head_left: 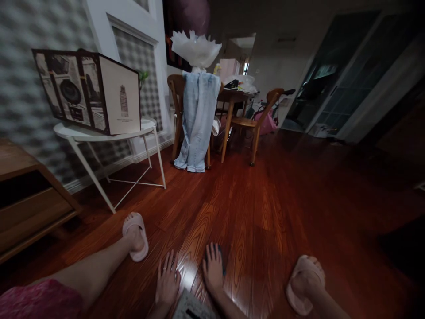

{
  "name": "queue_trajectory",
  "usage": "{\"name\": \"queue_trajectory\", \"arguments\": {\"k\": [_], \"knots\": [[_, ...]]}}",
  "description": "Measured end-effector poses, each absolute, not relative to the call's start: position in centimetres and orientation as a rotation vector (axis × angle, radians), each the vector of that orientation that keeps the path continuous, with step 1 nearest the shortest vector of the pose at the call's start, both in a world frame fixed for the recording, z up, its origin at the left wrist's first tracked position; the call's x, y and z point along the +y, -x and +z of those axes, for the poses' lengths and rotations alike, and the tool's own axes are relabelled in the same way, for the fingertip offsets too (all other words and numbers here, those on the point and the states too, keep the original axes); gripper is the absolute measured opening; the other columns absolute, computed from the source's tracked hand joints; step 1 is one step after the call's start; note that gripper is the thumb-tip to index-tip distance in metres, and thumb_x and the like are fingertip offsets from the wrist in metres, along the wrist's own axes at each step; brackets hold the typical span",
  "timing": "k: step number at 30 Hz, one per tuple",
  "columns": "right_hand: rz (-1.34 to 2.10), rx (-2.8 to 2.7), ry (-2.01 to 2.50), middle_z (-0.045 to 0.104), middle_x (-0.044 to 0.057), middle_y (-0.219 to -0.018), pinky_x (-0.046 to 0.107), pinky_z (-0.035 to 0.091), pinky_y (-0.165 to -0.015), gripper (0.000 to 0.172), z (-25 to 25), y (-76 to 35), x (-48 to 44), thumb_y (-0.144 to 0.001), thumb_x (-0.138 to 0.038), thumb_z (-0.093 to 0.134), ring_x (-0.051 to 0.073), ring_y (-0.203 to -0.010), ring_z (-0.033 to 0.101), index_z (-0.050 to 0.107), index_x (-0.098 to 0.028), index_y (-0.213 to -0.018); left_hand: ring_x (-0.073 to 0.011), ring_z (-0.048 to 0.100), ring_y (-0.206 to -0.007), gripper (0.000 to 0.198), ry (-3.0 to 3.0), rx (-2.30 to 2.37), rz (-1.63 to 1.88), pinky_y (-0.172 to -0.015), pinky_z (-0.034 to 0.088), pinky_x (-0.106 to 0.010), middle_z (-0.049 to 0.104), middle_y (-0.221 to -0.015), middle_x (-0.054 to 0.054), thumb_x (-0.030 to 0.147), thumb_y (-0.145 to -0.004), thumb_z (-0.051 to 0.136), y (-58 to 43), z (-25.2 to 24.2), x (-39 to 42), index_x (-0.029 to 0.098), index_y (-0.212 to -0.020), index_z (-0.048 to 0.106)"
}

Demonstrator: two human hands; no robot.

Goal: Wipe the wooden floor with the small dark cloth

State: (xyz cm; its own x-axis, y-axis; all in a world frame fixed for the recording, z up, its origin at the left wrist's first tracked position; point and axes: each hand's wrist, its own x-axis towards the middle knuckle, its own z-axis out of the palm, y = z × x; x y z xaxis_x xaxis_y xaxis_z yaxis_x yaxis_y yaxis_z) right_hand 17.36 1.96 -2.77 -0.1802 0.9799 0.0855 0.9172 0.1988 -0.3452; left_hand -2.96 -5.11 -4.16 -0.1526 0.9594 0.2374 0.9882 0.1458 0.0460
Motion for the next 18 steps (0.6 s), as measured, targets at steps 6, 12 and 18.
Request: {"name": "queue_trajectory", "arguments": {"k": [6,12,18], "knots": [[0.381,-2.377,1.393,0.041,0.002,-0.161,0.048,0.027,-0.123,0.053,-3.7,-13.9,1.9,-0.097,-0.034,0.044,0.027,-0.151,0.030,0.050,-0.030,-0.149,-0.0241,0.040,-0.148,0.061,1.917,-2.263,-0.323,-0.124,0.027,-0.052,0.044,-0.159,-0.004,0.024,-0.088,0.041,3.2,-5.4,-4.7,0.028,-0.148,0.045],[0.078,-2.114,1.742,0.056,0.013,-0.148,0.048,0.033,-0.119,0.057,-3.6,-29.6,8.8,-0.091,-0.033,0.037,0.030,-0.145,0.040,0.061,-0.014,-0.139,-0.0243,0.039,-0.148,0.064,1.895,-2.257,-0.331,-0.125,0.024,-0.053,0.044,-0.159,-0.004,0.024,-0.086,0.041,3.0,-5.4,-4.8,0.030,-0.150,0.041],[-0.262,-1.554,2.147,0.057,0.025,-0.143,0.059,0.038,-0.111,0.070,-5.5,-42.2,6.9,-0.090,-0.038,0.025,0.041,-0.147,0.032,0.058,0.000,-0.138,-0.0253,0.036,-0.150,0.063,1.931,-2.285,-0.338,-0.125,0.026,-0.054,0.040,-0.161,-0.006,0.025,-0.088,0.038,2.8,-4.4,-5.1,0.025,-0.151,0.041]]}}
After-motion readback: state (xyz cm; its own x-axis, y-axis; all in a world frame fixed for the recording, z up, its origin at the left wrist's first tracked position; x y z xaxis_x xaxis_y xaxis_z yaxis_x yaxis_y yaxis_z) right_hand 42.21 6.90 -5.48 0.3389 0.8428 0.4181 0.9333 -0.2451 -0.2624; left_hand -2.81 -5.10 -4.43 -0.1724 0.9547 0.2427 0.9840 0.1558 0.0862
